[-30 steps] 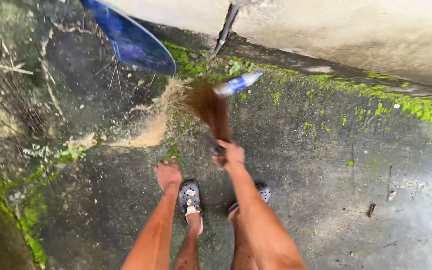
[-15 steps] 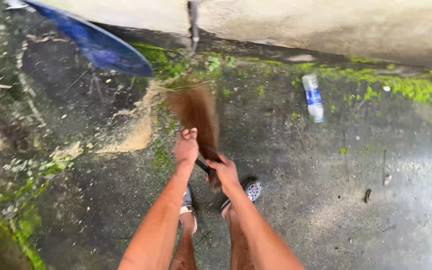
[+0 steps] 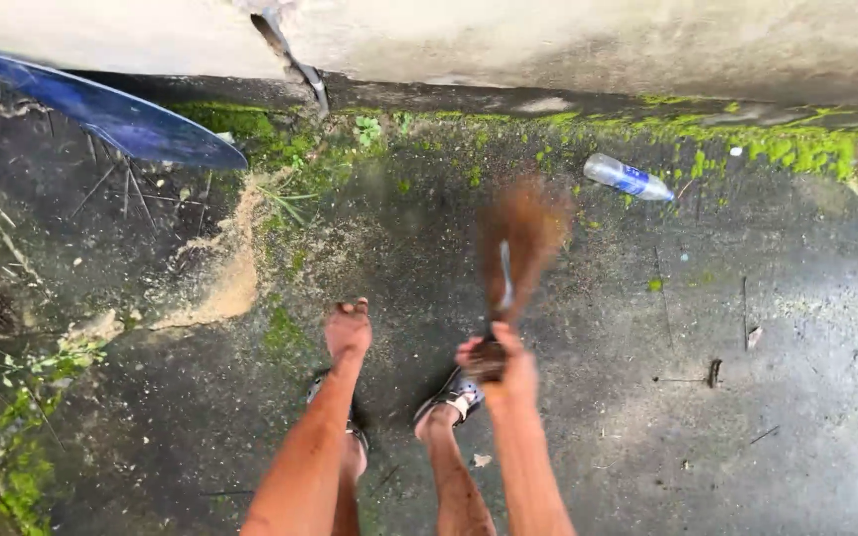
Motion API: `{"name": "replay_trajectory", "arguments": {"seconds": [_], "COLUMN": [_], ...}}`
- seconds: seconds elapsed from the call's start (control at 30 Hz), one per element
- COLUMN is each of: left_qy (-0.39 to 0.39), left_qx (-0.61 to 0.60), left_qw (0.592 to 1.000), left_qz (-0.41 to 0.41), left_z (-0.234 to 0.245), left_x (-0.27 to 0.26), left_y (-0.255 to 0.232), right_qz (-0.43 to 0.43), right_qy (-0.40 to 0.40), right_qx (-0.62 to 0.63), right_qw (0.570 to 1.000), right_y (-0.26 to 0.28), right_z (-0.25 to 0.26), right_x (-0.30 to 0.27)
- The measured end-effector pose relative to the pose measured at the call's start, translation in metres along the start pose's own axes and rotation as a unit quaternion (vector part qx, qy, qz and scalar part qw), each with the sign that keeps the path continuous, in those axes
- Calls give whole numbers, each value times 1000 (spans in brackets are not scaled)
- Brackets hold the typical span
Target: The recorder is sweeping a concrete outdoor path with a straw broom to clear leaves and litter.
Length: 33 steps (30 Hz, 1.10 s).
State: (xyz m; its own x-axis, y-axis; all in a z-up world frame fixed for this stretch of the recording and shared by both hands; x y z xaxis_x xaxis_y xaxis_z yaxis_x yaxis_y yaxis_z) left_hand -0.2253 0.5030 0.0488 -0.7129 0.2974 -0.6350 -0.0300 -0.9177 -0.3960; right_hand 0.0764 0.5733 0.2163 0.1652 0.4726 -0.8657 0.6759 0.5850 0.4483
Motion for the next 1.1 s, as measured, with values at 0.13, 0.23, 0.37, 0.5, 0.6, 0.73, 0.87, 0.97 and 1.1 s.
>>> {"name": "replay_trajectory", "arguments": {"seconds": [0.13, 0.23, 0.37, 0.5, 0.6, 0.73, 0.87, 0.97, 1.1], "left_qy": [-121, -49, -4, 52, 71, 82, 108, 120, 155], "left_qx": [-6, 12, 206, 155, 202, 201, 189, 249, 247], "left_qw": [991, 997, 965, 983, 975, 971, 960, 945, 928], "left_qz": [-54, -57, -162, -83, -52, -103, -178, -174, -232], "left_z": [11, 19, -6, -16, -23, -71, -105, -125, -161], "left_x": [-8, -21, -23, -28, -57, -80, -117, -141, -152], "left_y": [-5, -23, -31, -52, -93, -117, -147, -161, -170], "right_qz": [-115, -116, -91, 0, 50, 75, -72, -142, -56], "right_qy": [35, 223, 142, 34, -20, -49, 34, 92, 89], "right_qx": [-129, -143, -74, 125, 209, 221, 159, 117, 107], "right_qw": [984, 957, 983, 992, 976, 971, 984, 979, 989], "right_y": [-57, -110, -72, 32, 110, 140, 99, 64, 135], "right_z": [-96, -127, -94, -3, 70, 77, -12, -41, -42], "right_x": [-4, 82, 138, 152, 145, 81, 39, 96, 162]}}
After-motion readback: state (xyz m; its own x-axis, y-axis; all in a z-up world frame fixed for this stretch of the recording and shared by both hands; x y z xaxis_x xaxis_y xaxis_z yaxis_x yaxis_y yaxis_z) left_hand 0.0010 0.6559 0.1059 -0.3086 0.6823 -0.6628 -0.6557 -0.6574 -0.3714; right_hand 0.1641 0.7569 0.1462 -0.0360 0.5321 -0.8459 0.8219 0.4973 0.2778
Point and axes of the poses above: each hand's wrist, its own x-axis towards the middle knuckle, its own z-axis out of the back of the hand, y = z × x, the point moved 9 cm from there along x, towards the middle knuckle, and after that the axes turned 10 degrees about z, right-handed, at the moved point
